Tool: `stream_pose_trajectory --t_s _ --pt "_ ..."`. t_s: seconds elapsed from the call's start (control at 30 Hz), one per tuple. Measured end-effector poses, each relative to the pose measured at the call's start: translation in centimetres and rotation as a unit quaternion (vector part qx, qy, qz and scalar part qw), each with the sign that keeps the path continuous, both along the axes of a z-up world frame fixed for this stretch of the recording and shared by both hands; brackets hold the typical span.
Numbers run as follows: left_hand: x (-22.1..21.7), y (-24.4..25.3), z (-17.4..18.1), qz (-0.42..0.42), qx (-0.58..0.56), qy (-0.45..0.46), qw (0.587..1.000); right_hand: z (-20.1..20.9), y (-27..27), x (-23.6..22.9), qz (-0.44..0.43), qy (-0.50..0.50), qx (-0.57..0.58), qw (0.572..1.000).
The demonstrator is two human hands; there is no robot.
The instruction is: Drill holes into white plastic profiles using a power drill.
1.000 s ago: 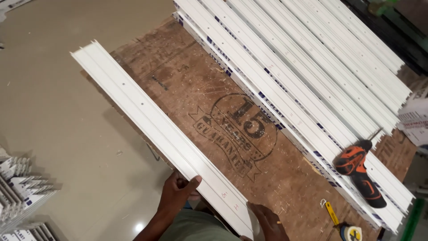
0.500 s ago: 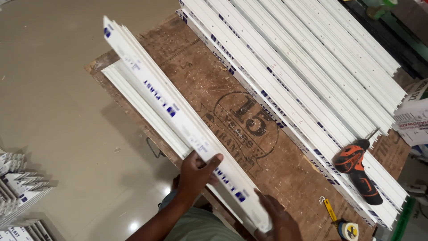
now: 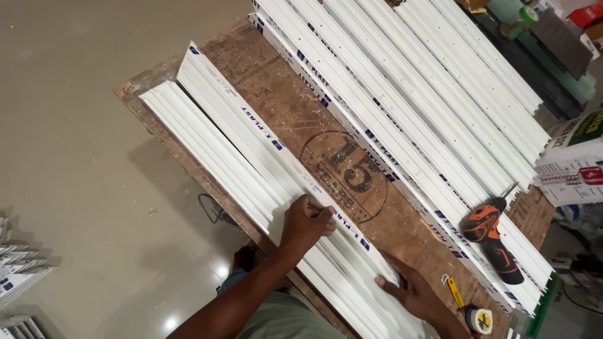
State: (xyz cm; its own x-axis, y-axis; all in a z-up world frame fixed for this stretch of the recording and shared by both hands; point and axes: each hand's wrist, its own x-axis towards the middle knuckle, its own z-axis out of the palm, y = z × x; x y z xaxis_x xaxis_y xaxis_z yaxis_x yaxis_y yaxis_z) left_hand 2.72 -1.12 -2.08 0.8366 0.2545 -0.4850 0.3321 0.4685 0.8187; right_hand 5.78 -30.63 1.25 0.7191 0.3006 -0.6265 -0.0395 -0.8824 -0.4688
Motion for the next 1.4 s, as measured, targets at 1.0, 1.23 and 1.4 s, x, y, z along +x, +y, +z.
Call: stream_pose_trajectory --t_s 1.0,1.23,1.4 --pt "-2.0 8.7 -0.1 -0.409 0.504 -0.338 0.681 -0.2 4.6 -13.1 -0.135 -0.323 0.046 0.936" --pt "-1.5 8.7 -2.2 -0.464 0.546 -0.351 0.603 -2.5 3.9 -17.5 -0.148 -0.333 -0.001 0.931" --pt "-1.5 8.7 -4.2 -0.472 0.579 -0.330 0.577 -3.0 3.5 -17.0 -0.176 -0.336 0.003 0.925"
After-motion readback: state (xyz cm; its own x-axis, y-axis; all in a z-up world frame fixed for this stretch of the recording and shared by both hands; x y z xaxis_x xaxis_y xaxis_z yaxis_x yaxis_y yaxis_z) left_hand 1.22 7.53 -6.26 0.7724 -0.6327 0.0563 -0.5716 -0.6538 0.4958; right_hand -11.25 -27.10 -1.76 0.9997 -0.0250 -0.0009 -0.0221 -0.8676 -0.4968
